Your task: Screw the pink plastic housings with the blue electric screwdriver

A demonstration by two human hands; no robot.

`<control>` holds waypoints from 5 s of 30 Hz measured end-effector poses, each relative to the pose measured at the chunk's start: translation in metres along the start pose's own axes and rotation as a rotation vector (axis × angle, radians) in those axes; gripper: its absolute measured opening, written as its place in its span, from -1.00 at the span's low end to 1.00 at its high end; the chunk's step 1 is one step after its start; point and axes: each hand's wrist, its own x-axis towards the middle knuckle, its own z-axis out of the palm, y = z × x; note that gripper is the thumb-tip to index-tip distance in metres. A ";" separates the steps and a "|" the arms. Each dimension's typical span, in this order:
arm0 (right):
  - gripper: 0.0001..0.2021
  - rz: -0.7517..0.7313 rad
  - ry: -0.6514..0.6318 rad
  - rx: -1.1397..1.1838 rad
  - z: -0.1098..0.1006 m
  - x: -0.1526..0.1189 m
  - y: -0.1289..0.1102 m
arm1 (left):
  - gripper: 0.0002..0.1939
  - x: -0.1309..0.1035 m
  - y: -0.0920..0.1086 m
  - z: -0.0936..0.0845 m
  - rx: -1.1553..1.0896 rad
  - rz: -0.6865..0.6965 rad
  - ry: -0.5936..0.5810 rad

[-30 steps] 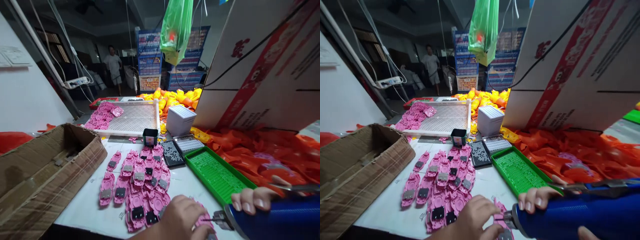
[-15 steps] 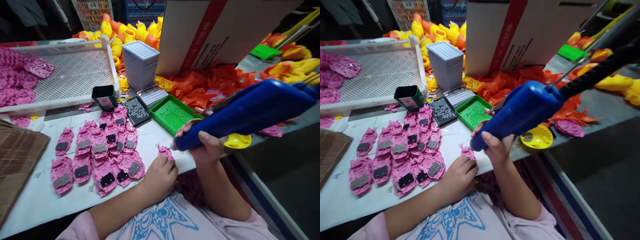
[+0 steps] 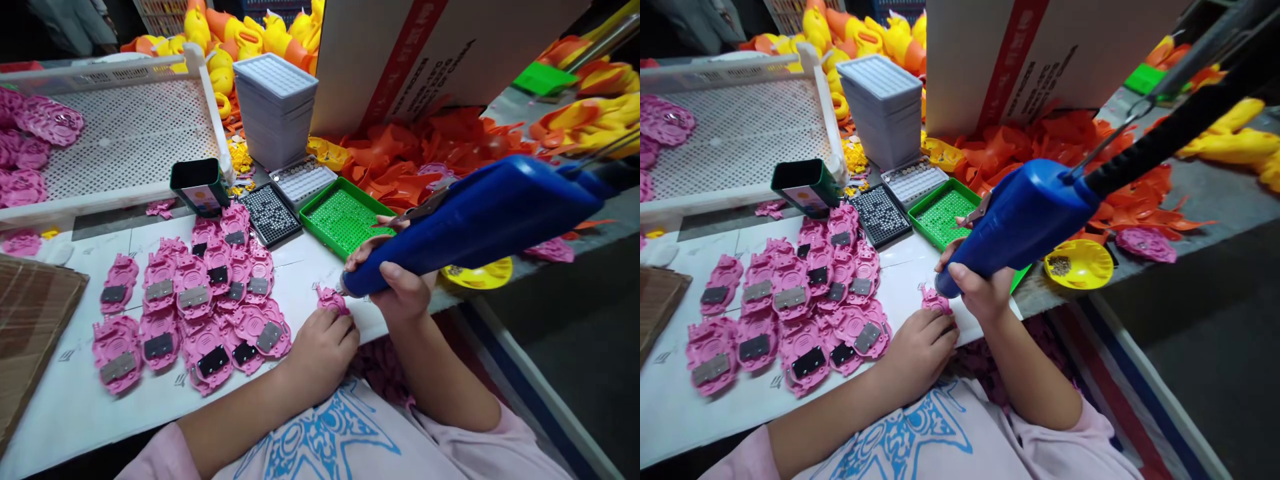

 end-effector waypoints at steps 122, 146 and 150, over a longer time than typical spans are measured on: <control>-0.73 -0.187 0.153 -0.052 -0.015 0.090 0.008 | -0.74 -0.037 0.002 -0.063 0.440 -0.368 0.037; -0.73 -0.187 0.020 -0.103 -0.019 0.094 0.017 | -0.93 -0.008 0.015 -0.014 0.128 0.069 0.002; -0.72 -0.184 0.047 -0.111 -0.018 0.096 0.017 | -0.88 -0.005 0.006 -0.001 0.117 0.125 -0.016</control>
